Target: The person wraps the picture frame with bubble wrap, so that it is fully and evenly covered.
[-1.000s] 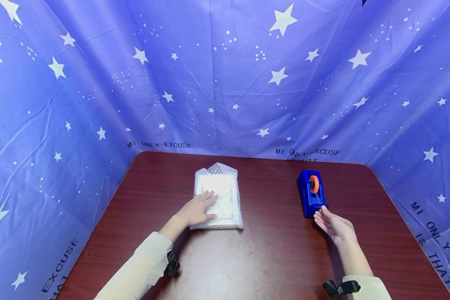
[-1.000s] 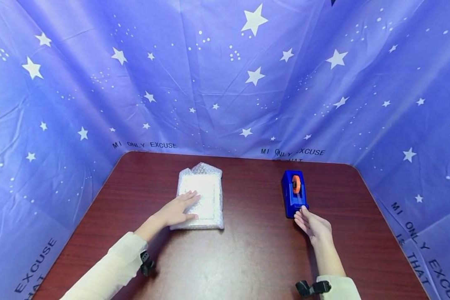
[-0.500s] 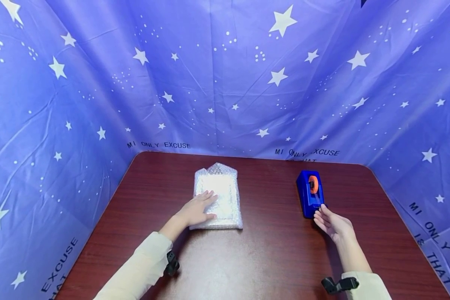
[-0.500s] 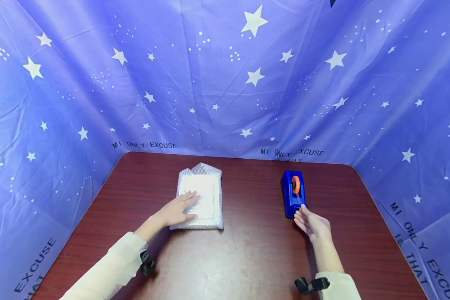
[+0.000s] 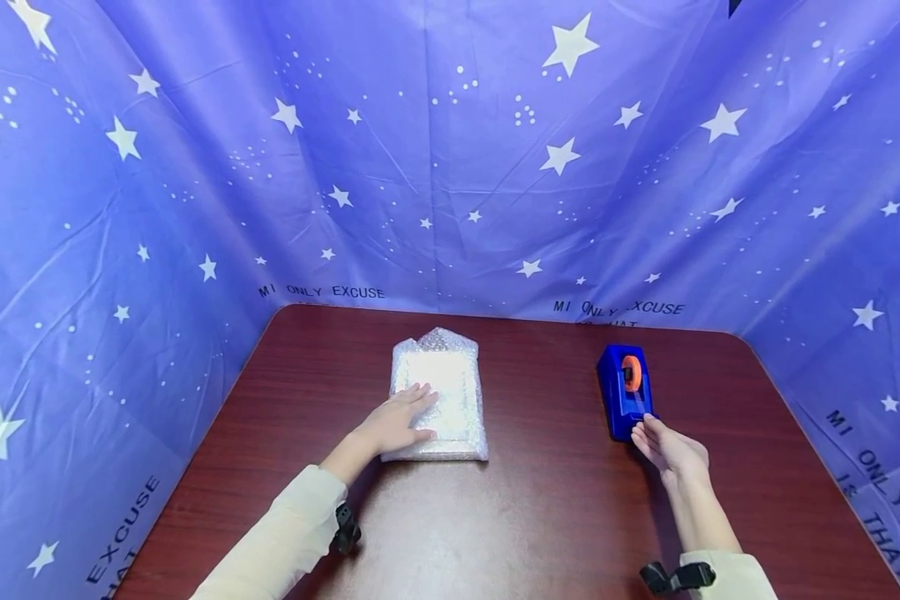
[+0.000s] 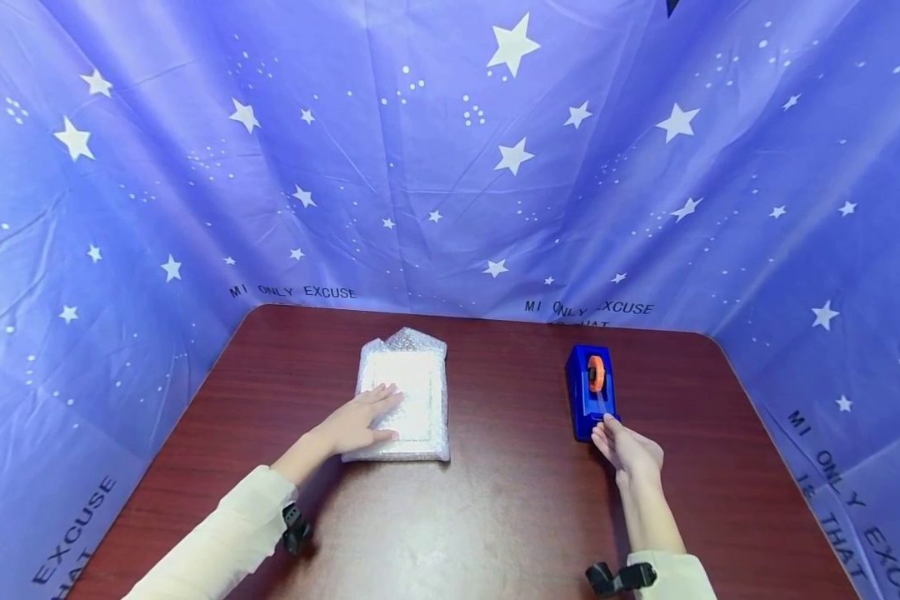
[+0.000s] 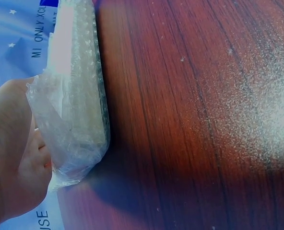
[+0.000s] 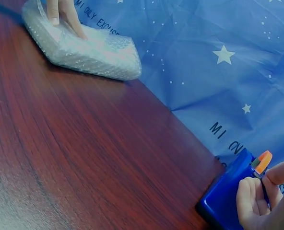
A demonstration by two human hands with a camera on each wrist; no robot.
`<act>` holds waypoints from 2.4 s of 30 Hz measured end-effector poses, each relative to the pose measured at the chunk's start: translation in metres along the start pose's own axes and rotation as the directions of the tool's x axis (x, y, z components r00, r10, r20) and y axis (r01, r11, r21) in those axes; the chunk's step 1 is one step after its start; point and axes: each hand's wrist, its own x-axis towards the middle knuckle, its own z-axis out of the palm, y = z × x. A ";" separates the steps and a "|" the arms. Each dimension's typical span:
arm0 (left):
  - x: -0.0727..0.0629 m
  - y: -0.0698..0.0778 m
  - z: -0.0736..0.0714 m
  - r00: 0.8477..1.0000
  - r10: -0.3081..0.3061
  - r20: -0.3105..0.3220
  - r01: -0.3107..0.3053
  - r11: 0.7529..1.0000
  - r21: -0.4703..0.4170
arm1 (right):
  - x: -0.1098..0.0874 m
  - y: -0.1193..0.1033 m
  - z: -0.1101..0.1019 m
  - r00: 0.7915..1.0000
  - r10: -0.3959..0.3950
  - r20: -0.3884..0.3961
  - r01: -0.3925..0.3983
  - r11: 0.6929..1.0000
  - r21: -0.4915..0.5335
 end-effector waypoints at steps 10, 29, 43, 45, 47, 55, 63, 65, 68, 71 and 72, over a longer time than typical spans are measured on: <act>0.000 0.000 0.001 1.000 0.003 0.004 -0.003 1.000 0.000 | 0.001 0.001 -0.003 1.000 0.023 0.006 -0.023 0.995 0.093; 0.001 -0.001 0.001 1.000 -0.004 -0.009 0.004 1.000 -0.001 | 0.004 -0.001 -0.003 0.988 -0.034 0.148 0.023 0.997 0.074; 0.001 0.000 0.003 1.000 0.005 -0.010 -0.005 1.000 0.008 | -0.003 0.005 0.003 0.998 0.057 0.011 -0.058 0.965 0.254; 0.000 0.000 0.002 1.000 0.000 -0.010 0.000 1.000 0.008 | -0.004 0.004 0.002 0.998 0.057 0.004 -0.056 0.958 0.281; 0.000 0.000 0.002 1.000 -0.007 -0.010 0.007 1.000 0.009 | -0.003 0.003 0.002 0.998 0.069 0.001 -0.066 0.952 0.298; -0.001 0.000 0.001 1.000 -0.005 -0.006 0.005 1.000 0.008 | 0.006 0.002 -0.003 0.996 0.074 -0.054 -0.048 0.924 0.379; -0.002 0.000 0.002 1.000 -0.003 -0.015 0.003 1.000 -0.001 | 0.013 0.000 -0.011 0.987 -0.159 0.011 0.147 0.932 0.331; -0.002 0.000 0.002 1.000 0.000 -0.020 0.000 1.000 -0.005 | 0.007 -0.002 -0.008 0.993 -0.119 -0.002 0.114 0.944 0.310; -0.002 0.000 0.003 1.000 0.003 -0.023 -0.003 1.000 -0.008 | 0.000 -0.003 -0.006 0.998 -0.056 -0.012 0.057 0.935 0.351; -0.001 0.000 0.004 1.000 0.006 -0.022 -0.006 1.000 -0.009 | -0.003 -0.001 -0.005 0.998 -0.047 -0.043 0.060 0.931 0.359; -0.001 0.000 0.005 1.000 0.006 -0.021 -0.006 1.000 -0.008 | -0.004 0.000 -0.004 0.997 -0.052 -0.049 0.067 0.930 0.360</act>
